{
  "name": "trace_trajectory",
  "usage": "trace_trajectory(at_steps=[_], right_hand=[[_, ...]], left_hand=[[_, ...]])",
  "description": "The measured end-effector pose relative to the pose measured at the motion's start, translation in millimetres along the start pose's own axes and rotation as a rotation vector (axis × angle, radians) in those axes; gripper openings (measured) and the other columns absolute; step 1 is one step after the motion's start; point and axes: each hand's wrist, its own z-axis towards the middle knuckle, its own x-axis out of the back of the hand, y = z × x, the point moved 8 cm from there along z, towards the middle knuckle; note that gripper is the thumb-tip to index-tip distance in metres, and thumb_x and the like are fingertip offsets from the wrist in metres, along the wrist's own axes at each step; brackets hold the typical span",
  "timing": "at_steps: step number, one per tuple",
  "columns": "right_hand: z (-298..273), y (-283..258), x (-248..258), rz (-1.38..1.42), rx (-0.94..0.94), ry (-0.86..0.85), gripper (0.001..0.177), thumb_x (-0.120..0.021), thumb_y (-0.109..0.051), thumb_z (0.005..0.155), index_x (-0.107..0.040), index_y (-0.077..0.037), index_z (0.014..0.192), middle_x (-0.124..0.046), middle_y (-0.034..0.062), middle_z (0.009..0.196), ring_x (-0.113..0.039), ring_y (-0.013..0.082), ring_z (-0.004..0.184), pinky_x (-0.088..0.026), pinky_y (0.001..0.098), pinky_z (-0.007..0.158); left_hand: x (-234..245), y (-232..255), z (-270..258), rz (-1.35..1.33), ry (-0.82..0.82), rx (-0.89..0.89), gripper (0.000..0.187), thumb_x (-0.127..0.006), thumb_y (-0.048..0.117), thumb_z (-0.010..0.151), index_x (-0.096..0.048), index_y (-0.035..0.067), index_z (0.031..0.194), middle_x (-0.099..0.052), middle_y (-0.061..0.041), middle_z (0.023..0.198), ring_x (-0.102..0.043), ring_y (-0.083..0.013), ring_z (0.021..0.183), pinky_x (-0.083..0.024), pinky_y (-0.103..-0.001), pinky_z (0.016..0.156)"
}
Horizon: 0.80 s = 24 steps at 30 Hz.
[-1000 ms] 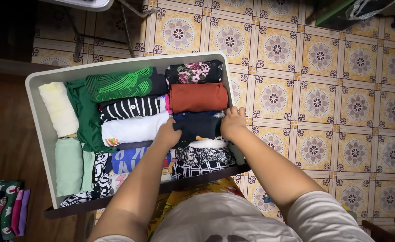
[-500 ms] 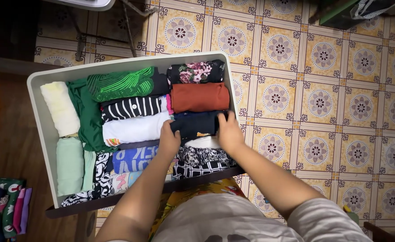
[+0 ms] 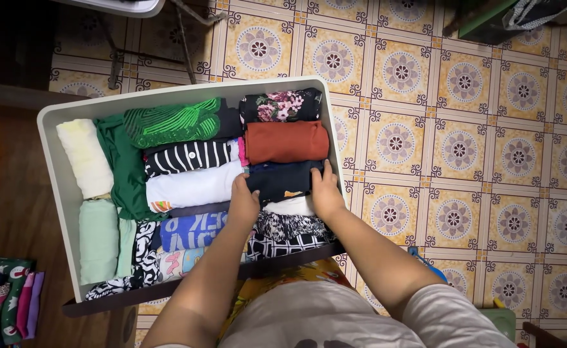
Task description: Organizing and packing folded clothes into a plastic storage bin.
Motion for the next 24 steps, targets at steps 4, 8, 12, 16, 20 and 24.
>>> trace_trajectory(at_steps=[4,8,12,16,20,24], right_hand=[[-13,-14,23,0.047,-0.002,-0.004,0.071,-0.067,-0.004,0.081,-0.042,-0.007,0.147,-0.012,0.0277,0.164,-0.038,0.0485,0.139,-0.046,0.0466,0.109],[-33,-30,37,0.07,-0.055,-0.122,0.075,-0.067,-0.017,0.088,-0.03,-0.005,0.153,0.003,0.0283,0.167,-0.028,0.0475,0.145,-0.035,0.0459,0.117],[-37,-22,11,0.159,-0.088,-0.079,0.088,-0.066,-0.033,0.096,-0.015,0.002,0.159,0.008,0.0298,0.166,-0.01,0.0494,0.153,-0.018,0.0476,0.124],[-17,-4,-20,0.275,-0.134,-0.09,0.092,-0.064,-0.038,0.098,-0.009,0.001,0.161,0.012,0.0286,0.166,-0.002,0.0492,0.154,-0.016,0.0469,0.124],[-9,9,-30,0.411,-0.158,-0.08,0.088,-0.062,-0.039,0.097,-0.013,-0.005,0.162,0.01,0.0225,0.17,-0.003,0.0431,0.157,-0.019,0.0441,0.125],[-9,11,-30,0.429,-0.133,-0.1,0.086,-0.062,-0.039,0.097,-0.014,-0.007,0.162,0.011,0.019,0.171,-0.004,0.0388,0.158,-0.02,0.0429,0.125]], left_hand=[[33,52,-15,0.189,-0.168,0.271,0.051,-0.066,0.016,0.093,-0.044,0.01,0.139,-0.051,-0.015,0.141,-0.054,-0.0402,0.126,-0.046,-0.048,0.099],[32,63,-22,0.375,-0.066,0.086,0.049,-0.065,0.02,0.093,-0.049,0.011,0.139,-0.049,-0.015,0.141,-0.051,-0.0386,0.128,-0.045,-0.047,0.107],[14,69,-41,0.264,-0.14,0.225,0.071,-0.065,0.032,0.094,-0.033,0.004,0.151,-0.024,-0.025,0.158,-0.034,-0.047,0.14,-0.033,-0.051,0.113],[-42,6,-34,0.224,-0.202,0.098,0.084,-0.063,0.031,0.098,-0.014,-0.004,0.157,0.002,-0.038,0.161,-0.016,-0.0549,0.147,-0.022,-0.051,0.12],[-56,-19,-32,0.168,-0.29,0.054,0.083,-0.057,0.024,0.101,-0.007,-0.005,0.16,0.011,-0.039,0.163,-0.01,-0.0529,0.153,-0.022,-0.048,0.124],[-50,-10,-34,0.188,-0.339,0.074,0.086,-0.059,0.022,0.099,-0.003,-0.003,0.159,0.016,-0.036,0.163,-0.007,-0.0511,0.153,-0.023,-0.045,0.123]])
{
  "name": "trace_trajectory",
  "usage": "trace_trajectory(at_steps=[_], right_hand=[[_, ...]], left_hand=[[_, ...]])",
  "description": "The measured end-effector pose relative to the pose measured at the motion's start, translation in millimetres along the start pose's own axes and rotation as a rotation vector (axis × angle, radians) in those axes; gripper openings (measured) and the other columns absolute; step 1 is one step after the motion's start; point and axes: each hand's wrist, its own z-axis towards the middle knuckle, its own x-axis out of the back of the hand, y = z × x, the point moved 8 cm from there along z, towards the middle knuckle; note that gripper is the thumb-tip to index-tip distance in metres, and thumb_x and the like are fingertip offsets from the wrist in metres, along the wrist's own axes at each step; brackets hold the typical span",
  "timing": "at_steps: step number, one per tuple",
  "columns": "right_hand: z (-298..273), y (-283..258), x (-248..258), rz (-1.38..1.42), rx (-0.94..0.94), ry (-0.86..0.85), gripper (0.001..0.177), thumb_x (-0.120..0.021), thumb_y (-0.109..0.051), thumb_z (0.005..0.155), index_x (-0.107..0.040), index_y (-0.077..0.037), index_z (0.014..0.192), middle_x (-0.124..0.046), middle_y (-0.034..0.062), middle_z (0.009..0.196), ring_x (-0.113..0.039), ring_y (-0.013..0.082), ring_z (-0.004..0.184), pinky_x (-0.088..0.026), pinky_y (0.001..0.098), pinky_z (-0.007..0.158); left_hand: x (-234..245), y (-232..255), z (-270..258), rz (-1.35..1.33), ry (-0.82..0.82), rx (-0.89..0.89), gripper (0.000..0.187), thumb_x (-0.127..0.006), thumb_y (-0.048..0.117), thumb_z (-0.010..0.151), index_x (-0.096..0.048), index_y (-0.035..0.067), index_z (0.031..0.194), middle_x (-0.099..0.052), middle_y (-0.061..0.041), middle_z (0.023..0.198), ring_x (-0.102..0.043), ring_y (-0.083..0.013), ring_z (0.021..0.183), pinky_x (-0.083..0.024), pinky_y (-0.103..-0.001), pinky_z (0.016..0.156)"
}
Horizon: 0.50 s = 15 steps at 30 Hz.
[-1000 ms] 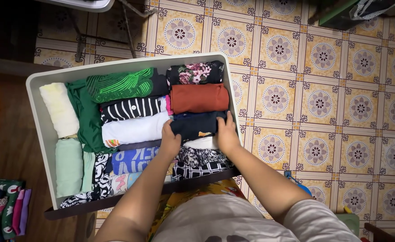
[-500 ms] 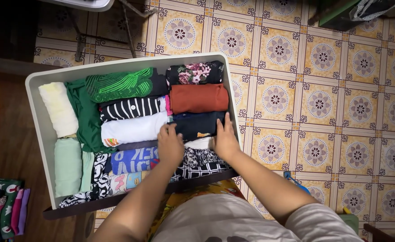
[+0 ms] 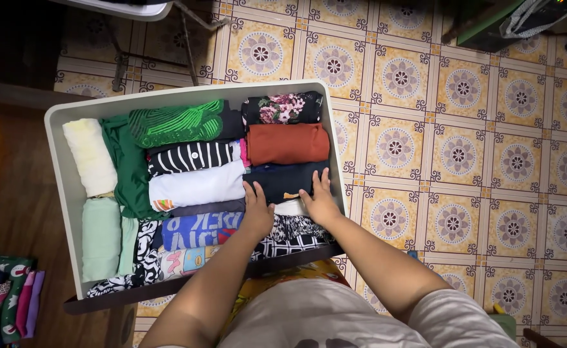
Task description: Organizing and packing folded clothes into a plastic storage bin.
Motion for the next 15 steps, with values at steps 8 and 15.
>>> trace_trajectory(at_steps=[8,15], right_hand=[[-22,-22,24,-0.116,0.009,0.077,0.078,-0.066,-0.037,0.093,-0.031,-0.01,0.158,-0.004,0.0207,0.171,-0.018,0.0429,0.154,-0.023,0.0441,0.123],[-56,-67,34,-0.323,0.219,0.238,0.067,-0.068,-0.034,0.092,-0.045,-0.01,0.149,-0.019,0.0264,0.165,-0.02,0.0444,0.151,-0.02,0.0517,0.121]], left_hand=[[30,28,-22,0.1,-0.061,0.093,0.093,-0.066,0.025,0.094,-0.004,0.004,0.161,0.012,-0.029,0.166,-0.007,-0.0432,0.156,-0.023,-0.045,0.124],[50,35,-46,0.229,0.021,-0.084,0.079,-0.069,0.022,0.089,-0.03,0.008,0.156,-0.005,-0.027,0.167,-0.011,-0.0421,0.155,-0.02,-0.051,0.123]])
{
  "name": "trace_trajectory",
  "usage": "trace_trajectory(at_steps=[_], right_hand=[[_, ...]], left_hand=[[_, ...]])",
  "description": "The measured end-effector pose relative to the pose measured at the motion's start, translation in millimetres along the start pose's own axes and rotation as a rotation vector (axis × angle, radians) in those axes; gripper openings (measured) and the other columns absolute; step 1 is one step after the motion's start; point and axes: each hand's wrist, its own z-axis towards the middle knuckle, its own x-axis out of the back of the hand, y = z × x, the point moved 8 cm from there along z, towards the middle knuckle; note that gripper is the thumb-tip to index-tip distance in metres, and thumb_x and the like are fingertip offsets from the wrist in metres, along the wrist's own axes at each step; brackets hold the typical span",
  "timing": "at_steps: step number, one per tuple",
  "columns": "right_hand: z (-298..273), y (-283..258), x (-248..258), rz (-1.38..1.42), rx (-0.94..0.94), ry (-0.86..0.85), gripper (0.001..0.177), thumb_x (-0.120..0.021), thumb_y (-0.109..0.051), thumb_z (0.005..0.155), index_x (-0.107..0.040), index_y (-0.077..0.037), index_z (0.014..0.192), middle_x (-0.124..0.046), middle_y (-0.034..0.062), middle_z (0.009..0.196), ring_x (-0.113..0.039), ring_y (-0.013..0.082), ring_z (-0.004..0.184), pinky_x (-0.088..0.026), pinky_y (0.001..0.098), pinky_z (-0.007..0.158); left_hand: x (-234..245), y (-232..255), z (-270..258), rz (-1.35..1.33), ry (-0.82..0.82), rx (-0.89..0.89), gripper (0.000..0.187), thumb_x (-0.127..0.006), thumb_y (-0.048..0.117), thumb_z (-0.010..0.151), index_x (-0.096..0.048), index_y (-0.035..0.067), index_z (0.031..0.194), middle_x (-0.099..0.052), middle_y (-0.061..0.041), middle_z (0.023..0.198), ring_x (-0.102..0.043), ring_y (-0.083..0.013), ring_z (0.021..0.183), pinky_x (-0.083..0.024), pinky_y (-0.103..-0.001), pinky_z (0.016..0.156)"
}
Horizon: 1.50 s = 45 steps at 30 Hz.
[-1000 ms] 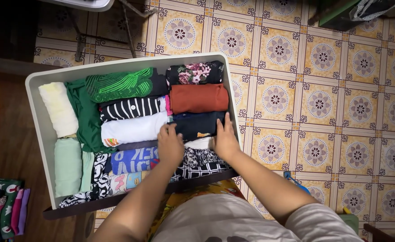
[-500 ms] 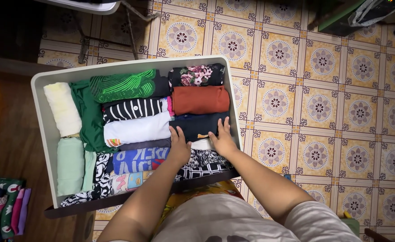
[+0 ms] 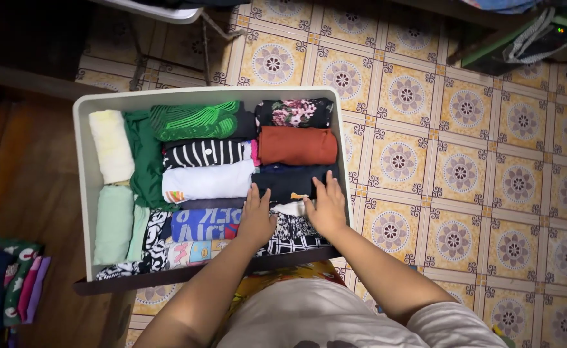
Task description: Organizing and packing folded clothes into a plastic storage bin.
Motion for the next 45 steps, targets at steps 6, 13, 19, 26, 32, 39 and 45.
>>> trace_trajectory(at_steps=[6,13,19,26,32,39,45], right_hand=[[-13,-49,-9,0.017,0.195,-0.02,0.065,-0.068,-0.031,0.091,-0.047,-0.011,0.149,-0.023,0.026,0.164,-0.023,0.0451,0.151,-0.021,0.0527,0.121],[-31,-118,-37,-0.05,0.42,-0.108,0.065,-0.071,-0.03,0.089,-0.048,-0.01,0.146,-0.025,0.0275,0.162,-0.024,0.047,0.149,-0.023,0.055,0.118],[-55,-197,-62,-0.072,0.612,-0.142,0.064,-0.071,-0.029,0.088,-0.049,-0.01,0.145,-0.028,0.0278,0.16,-0.027,0.0483,0.148,-0.025,0.0546,0.118],[-106,-310,-107,-0.075,0.823,-0.152,0.063,-0.073,-0.027,0.086,-0.052,-0.011,0.144,-0.027,0.0286,0.161,-0.03,0.0488,0.145,-0.027,0.0553,0.117],[-173,-421,-164,-0.066,0.979,-0.194,0.062,-0.073,-0.027,0.086,-0.052,-0.01,0.142,-0.029,0.0287,0.16,-0.031,0.0496,0.145,-0.028,0.0557,0.117],[-240,-534,-239,-0.053,1.111,-0.263,0.063,-0.074,-0.025,0.084,-0.052,-0.01,0.141,-0.029,0.0305,0.159,-0.034,0.0493,0.142,-0.03,0.0546,0.116],[-271,-603,-286,-0.073,1.16,-0.336,0.065,-0.074,-0.024,0.085,-0.049,-0.01,0.143,-0.028,0.029,0.159,-0.035,0.0471,0.143,-0.032,0.0536,0.115]], left_hand=[[23,-7,-25,-0.121,0.121,-0.026,0.073,-0.068,0.015,0.087,-0.038,0.006,0.152,-0.022,-0.022,0.166,-0.026,-0.0397,0.151,-0.027,-0.05,0.12],[54,-44,-70,-0.144,0.238,0.065,0.068,-0.068,0.014,0.087,-0.042,0.008,0.15,-0.024,-0.017,0.165,-0.026,-0.0377,0.15,-0.027,-0.05,0.118],[92,-91,-126,-0.097,0.432,0.096,0.069,-0.068,0.013,0.084,-0.045,0.008,0.149,-0.029,-0.017,0.164,-0.029,-0.0346,0.151,-0.024,-0.049,0.122],[141,-179,-215,-0.117,0.6,0.249,0.069,-0.071,0.017,0.084,-0.045,0.007,0.147,-0.03,-0.018,0.162,-0.027,-0.0339,0.151,-0.018,-0.052,0.122],[176,-276,-318,-0.145,0.686,0.394,0.067,-0.071,0.018,0.086,-0.044,0.009,0.148,-0.03,-0.017,0.163,-0.027,-0.0336,0.151,-0.017,-0.053,0.123],[198,-389,-419,-0.191,0.712,0.535,0.071,-0.072,0.018,0.085,-0.042,0.01,0.149,-0.028,-0.016,0.163,-0.027,-0.0345,0.15,-0.017,-0.052,0.123],[216,-466,-464,-0.222,0.714,0.634,0.073,-0.073,0.017,0.084,-0.042,0.011,0.15,-0.027,-0.016,0.164,-0.028,-0.0393,0.147,-0.018,-0.054,0.122]])
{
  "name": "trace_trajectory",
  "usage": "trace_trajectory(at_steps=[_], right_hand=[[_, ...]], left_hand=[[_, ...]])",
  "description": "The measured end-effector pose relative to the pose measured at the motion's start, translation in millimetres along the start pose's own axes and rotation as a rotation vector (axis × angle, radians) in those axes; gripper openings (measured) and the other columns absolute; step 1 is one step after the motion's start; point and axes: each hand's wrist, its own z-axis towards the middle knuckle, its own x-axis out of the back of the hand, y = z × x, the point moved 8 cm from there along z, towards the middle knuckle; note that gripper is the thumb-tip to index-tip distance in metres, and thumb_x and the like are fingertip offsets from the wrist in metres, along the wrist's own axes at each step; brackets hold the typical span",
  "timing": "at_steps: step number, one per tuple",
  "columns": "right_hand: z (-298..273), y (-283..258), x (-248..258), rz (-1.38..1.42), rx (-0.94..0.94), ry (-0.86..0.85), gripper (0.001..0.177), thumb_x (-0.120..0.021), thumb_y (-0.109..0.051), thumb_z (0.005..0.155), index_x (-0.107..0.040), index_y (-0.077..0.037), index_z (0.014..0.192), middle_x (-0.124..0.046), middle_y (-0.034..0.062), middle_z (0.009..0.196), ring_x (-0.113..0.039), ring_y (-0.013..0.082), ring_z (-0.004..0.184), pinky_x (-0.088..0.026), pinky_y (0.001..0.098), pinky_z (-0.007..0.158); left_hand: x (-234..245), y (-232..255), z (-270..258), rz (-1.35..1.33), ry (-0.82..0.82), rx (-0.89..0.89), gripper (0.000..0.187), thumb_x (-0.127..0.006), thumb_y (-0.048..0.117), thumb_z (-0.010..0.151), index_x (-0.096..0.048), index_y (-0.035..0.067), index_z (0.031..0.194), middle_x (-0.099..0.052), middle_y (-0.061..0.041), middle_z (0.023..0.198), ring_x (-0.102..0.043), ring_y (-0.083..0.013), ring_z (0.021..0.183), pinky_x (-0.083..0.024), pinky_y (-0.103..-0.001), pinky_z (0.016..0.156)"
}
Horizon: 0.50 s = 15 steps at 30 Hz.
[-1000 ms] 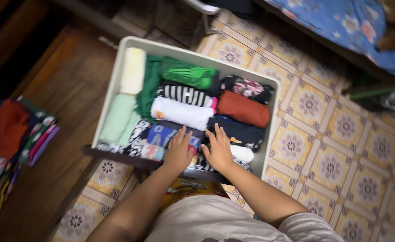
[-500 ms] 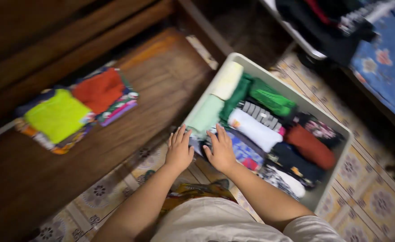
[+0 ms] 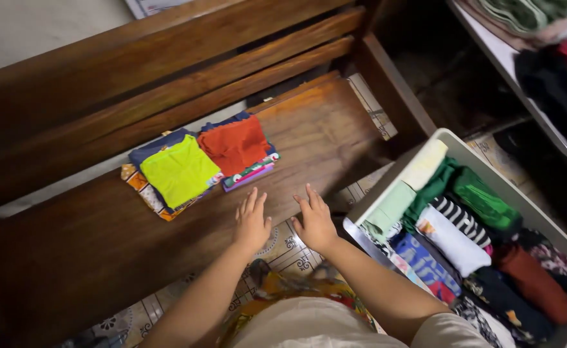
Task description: Organizing and packing folded clothes into a plastic storage bin.
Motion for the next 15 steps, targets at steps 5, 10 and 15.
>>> trace_trajectory(at_steps=[5,10,15], right_hand=[[45,-7,-21,-0.023,0.024,-0.125,0.067,-0.075,-0.023,0.084,-0.046,-0.01,0.143,-0.027,0.0271,0.16,-0.035,0.0469,0.142,-0.033,0.0536,0.113],[91,1,-32,0.002,-0.005,-0.24,0.071,-0.074,-0.022,0.085,-0.043,-0.008,0.147,-0.031,0.0252,0.16,-0.042,0.0458,0.137,-0.037,0.0504,0.113],[145,45,-70,0.161,0.014,-0.232,0.075,-0.077,-0.019,0.084,-0.041,0.002,0.147,-0.041,0.0295,0.152,-0.043,0.0456,0.139,-0.039,0.0463,0.113]], left_hand=[[11,-36,33,-0.013,0.083,0.031,0.074,-0.074,0.017,0.082,-0.044,0.01,0.149,-0.03,-0.018,0.162,-0.031,-0.0391,0.147,-0.022,-0.053,0.122],[15,-57,67,-0.034,0.116,0.088,0.073,-0.074,0.017,0.081,-0.045,0.009,0.148,-0.033,-0.019,0.161,-0.035,-0.0397,0.146,-0.028,-0.05,0.12],[19,-69,109,-0.08,0.049,0.173,0.072,-0.072,0.016,0.084,-0.043,0.006,0.149,-0.031,-0.023,0.16,-0.038,-0.0411,0.142,-0.034,-0.046,0.116]])
